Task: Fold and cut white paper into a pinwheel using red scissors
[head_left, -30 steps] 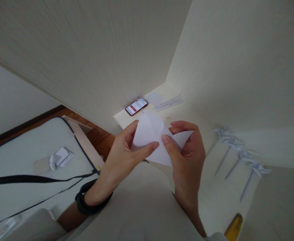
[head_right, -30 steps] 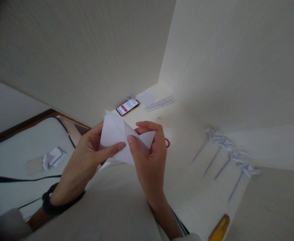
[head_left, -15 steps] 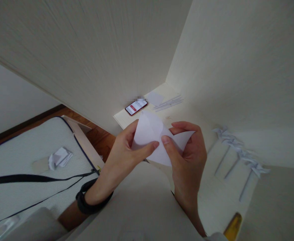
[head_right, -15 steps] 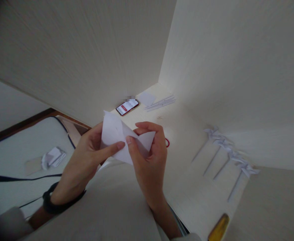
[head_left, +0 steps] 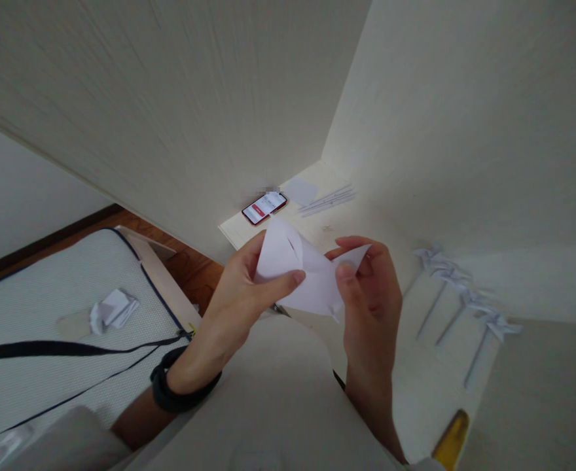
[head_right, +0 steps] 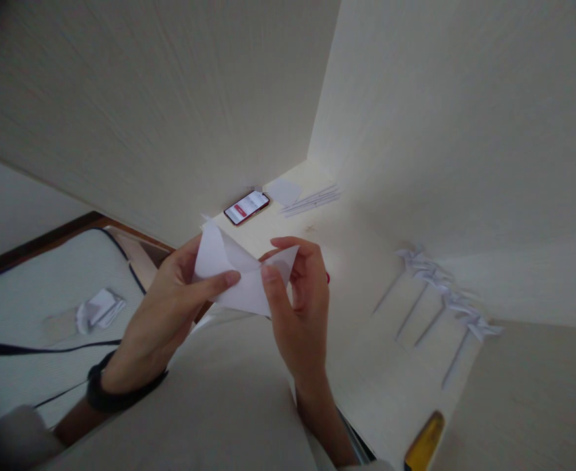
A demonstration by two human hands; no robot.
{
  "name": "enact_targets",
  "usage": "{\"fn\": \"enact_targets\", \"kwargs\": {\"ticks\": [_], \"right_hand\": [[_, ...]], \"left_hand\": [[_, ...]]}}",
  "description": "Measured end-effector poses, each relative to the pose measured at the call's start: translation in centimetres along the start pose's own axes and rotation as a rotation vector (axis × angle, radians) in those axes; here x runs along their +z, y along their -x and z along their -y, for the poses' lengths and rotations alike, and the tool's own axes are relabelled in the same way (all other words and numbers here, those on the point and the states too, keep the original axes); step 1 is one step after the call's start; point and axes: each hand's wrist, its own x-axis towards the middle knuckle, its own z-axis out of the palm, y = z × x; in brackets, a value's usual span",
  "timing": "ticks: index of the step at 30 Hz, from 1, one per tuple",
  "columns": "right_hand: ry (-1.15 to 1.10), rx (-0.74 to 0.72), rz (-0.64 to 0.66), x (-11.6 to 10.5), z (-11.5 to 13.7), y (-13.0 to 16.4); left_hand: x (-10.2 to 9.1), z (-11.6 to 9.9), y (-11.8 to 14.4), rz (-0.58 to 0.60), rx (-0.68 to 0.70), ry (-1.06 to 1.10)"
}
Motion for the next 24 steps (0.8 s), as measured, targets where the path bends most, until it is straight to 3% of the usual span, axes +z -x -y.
{"fn": "enact_targets", "kwargs": {"ticks": [5, 14, 18, 21, 24], "right_hand": [[0.019, -0.017, -0.063, -1.0, -1.0, -0.3], [-0.076, 0.016, -0.054, -2.9, -2.9, -0.6], [0.033, -0.005, -0.116, -3.8, -4.1, -0.9], [0.199, 0.0, -0.219, -4.2, -7.1, -1.2], [0.372, 0.017, -0.222, -4.0, -12.2, -0.9]], "left_hand": [[-0.3, 0.5, -0.5, -0.006, 0.013, 0.043], [-0.3, 0.6, -1.0, -0.084, 0.013, 0.028], [-0.3, 0.6, -1.4, -0.094, -0.002, 0.027], [-0.1, 0.9, -1.9, -0.11, -0.019, 0.056], [0.0, 1.9, -2.6, -0.103, -0.038, 0.084]]}}
